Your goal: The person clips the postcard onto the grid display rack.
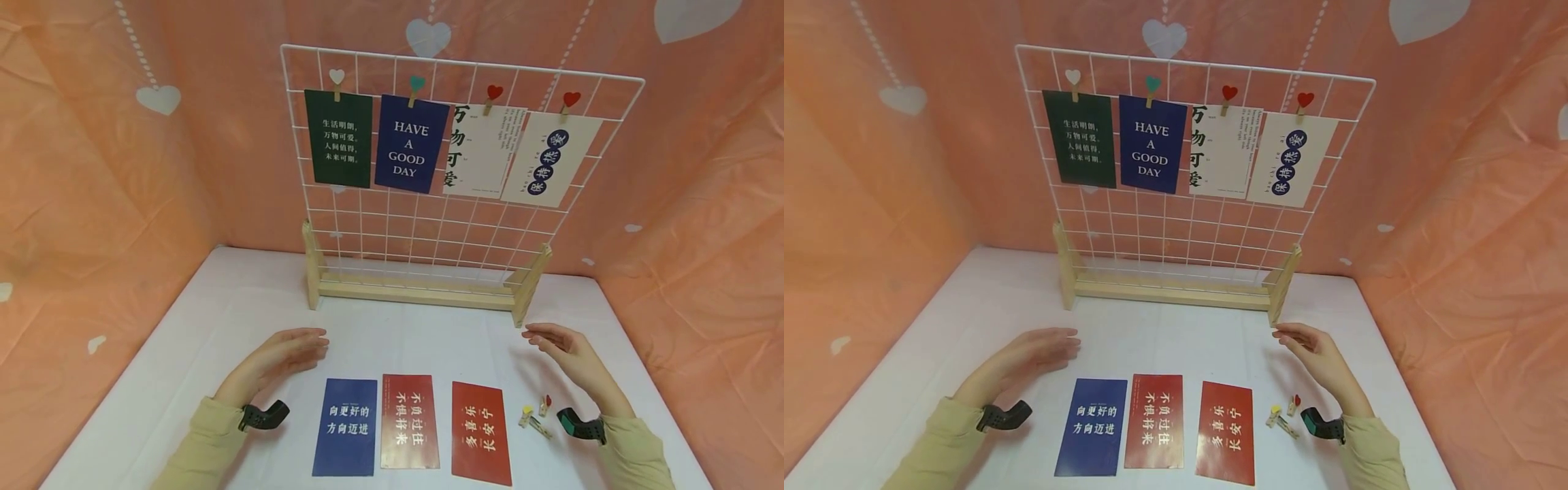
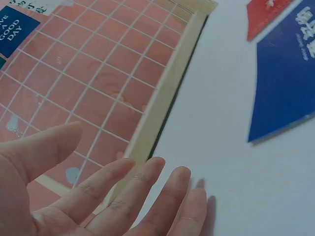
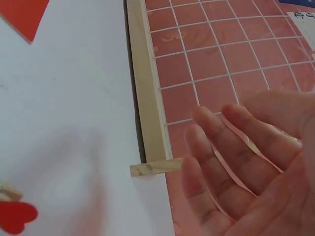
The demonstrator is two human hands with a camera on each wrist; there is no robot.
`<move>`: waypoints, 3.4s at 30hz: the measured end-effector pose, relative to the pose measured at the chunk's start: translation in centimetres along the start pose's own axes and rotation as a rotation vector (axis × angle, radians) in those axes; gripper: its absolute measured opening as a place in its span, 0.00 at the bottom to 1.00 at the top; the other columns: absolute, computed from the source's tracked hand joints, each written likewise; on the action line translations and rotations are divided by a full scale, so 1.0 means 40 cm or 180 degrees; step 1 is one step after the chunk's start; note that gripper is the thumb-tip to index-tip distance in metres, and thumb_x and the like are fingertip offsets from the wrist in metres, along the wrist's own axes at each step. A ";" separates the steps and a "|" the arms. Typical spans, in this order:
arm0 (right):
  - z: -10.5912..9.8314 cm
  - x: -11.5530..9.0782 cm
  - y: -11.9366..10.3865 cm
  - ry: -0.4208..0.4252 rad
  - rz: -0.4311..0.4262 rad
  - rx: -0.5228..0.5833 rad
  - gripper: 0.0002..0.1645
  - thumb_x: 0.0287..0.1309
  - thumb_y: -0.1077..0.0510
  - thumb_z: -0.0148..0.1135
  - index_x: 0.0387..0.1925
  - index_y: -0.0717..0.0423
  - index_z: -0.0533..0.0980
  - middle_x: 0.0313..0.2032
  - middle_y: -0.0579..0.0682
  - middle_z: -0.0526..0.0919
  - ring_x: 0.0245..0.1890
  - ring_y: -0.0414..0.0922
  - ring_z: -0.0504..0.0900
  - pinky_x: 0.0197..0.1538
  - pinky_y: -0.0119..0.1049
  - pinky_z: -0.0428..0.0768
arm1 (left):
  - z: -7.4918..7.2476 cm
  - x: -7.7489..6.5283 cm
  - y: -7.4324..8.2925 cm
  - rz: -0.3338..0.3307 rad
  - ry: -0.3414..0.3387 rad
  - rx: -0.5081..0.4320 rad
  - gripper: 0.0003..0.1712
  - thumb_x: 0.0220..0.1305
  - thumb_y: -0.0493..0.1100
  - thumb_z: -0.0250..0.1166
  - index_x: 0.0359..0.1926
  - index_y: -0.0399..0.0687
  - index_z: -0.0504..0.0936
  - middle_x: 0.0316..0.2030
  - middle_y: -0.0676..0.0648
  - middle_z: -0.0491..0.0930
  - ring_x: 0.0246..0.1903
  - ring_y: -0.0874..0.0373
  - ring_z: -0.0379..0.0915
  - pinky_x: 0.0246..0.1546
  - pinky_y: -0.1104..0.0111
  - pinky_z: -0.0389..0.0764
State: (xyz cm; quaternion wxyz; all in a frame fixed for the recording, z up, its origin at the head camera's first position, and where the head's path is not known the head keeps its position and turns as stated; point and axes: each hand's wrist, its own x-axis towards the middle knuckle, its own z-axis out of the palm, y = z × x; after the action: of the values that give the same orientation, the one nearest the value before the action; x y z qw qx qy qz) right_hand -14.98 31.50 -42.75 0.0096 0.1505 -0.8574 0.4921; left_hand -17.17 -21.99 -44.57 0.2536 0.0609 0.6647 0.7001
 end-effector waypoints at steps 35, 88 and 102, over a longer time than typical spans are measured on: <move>0.010 -0.124 0.069 -0.0079 0.0512 0.0248 0.21 0.69 0.60 0.53 0.57 0.73 0.70 0.46 0.66 0.80 0.41 0.42 0.81 0.38 0.34 0.82 | -0.007 0.016 -0.049 -0.0290 0.0066 0.0432 0.28 0.69 0.42 0.58 0.59 0.20 0.66 0.48 0.36 0.78 0.46 0.50 0.78 0.49 0.62 0.80; 0.034 -0.135 0.083 -0.0107 0.1092 0.0278 0.26 0.68 0.53 0.55 0.57 0.69 0.70 0.49 0.61 0.80 0.42 0.43 0.80 0.42 0.31 0.78 | 0.041 0.033 -0.052 -0.0430 0.0224 0.1415 0.14 0.50 0.36 0.74 0.36 0.31 0.83 0.23 0.44 0.82 0.22 0.58 0.77 0.21 0.71 0.78; 0.034 -0.135 0.085 -0.0100 0.1132 0.0280 0.26 0.68 0.53 0.55 0.58 0.69 0.70 0.50 0.61 0.80 0.42 0.42 0.79 0.43 0.29 0.77 | 0.051 0.040 -0.050 -0.0403 0.0245 0.1376 0.09 0.51 0.34 0.73 0.32 0.32 0.82 0.19 0.46 0.80 0.18 0.60 0.75 0.18 0.73 0.76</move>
State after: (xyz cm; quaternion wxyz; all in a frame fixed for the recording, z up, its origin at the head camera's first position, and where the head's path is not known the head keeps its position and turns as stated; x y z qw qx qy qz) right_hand -10.54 33.28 -47.21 -0.0975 0.0045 -0.8482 0.5206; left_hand -17.13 -19.49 -46.68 0.2526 0.0453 0.8109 0.5259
